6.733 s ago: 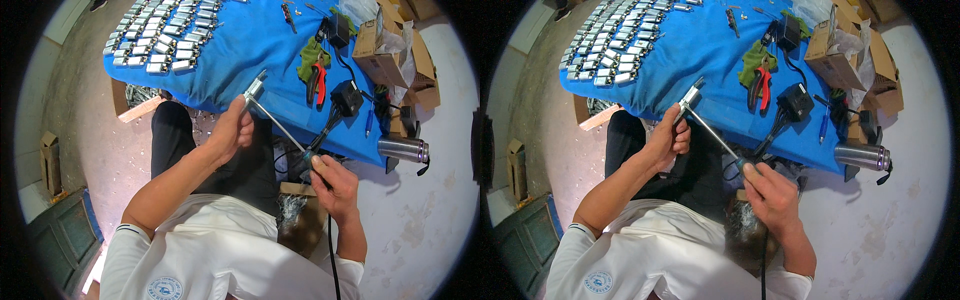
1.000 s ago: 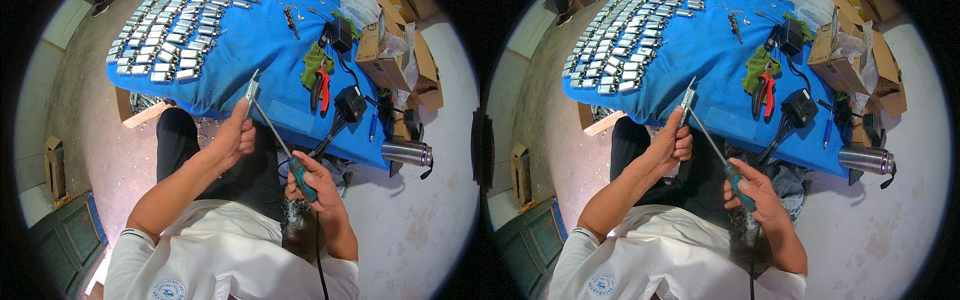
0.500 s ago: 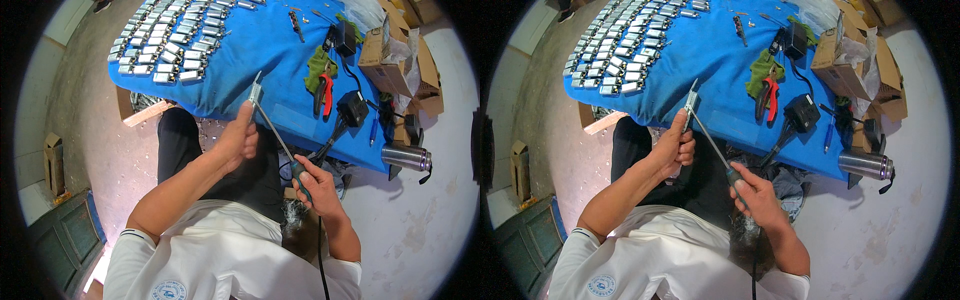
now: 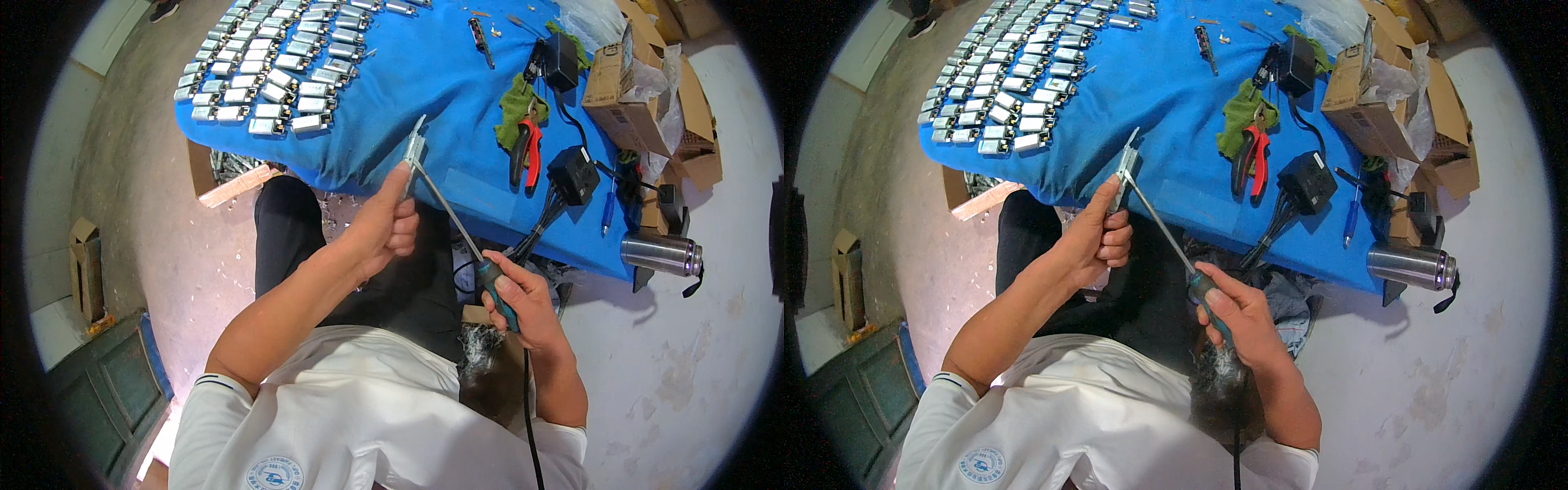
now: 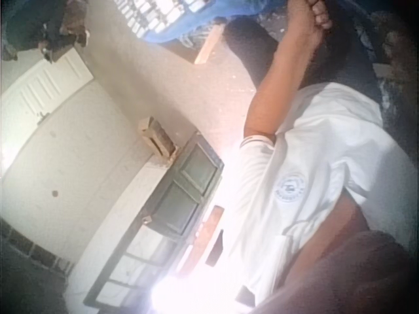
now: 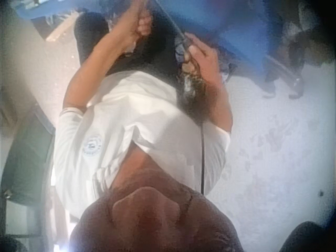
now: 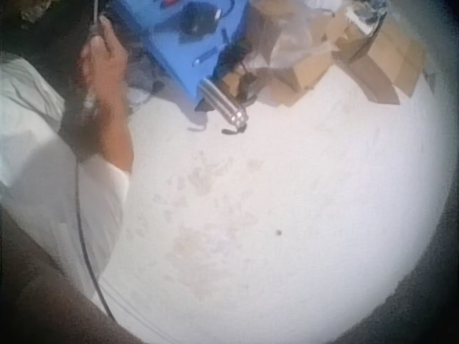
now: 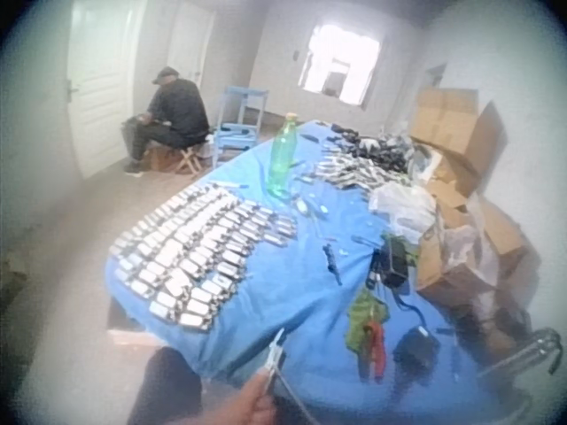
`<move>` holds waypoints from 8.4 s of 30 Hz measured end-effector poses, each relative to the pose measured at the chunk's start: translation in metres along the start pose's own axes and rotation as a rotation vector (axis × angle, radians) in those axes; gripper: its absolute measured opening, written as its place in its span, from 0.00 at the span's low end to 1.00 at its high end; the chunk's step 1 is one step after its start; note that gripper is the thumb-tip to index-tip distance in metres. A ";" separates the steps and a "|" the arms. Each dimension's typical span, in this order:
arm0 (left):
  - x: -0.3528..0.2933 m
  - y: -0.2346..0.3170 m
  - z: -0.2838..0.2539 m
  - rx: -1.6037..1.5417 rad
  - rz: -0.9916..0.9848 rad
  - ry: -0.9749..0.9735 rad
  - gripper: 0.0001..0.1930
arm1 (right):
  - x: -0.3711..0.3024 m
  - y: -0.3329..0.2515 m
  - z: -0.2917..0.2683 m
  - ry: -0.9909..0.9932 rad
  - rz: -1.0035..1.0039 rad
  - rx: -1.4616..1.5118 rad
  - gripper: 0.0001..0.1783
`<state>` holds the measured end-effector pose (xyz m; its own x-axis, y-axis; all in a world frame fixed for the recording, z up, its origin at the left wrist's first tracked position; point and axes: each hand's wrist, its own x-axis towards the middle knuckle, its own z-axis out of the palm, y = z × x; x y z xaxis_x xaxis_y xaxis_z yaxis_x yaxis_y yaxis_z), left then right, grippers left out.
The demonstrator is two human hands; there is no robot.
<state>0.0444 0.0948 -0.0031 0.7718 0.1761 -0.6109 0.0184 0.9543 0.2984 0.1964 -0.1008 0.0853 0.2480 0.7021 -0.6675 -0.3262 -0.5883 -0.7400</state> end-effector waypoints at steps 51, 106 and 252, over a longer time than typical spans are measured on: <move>0.000 0.002 0.005 -0.191 -0.002 -0.036 0.31 | 0.002 0.001 0.011 0.251 -0.580 -1.006 0.22; -0.008 0.003 0.003 0.014 0.058 0.089 0.32 | -0.006 0.010 0.016 0.015 -0.084 -0.057 0.26; -0.016 -0.007 -0.001 -0.055 0.022 0.027 0.32 | -0.007 0.006 0.006 -0.051 -0.051 -0.079 0.26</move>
<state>0.0318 0.0852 0.0037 0.7542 0.2027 -0.6246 -0.0338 0.9619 0.2713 0.1873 -0.1068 0.0865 0.2152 0.7504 -0.6249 -0.2404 -0.5795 -0.7787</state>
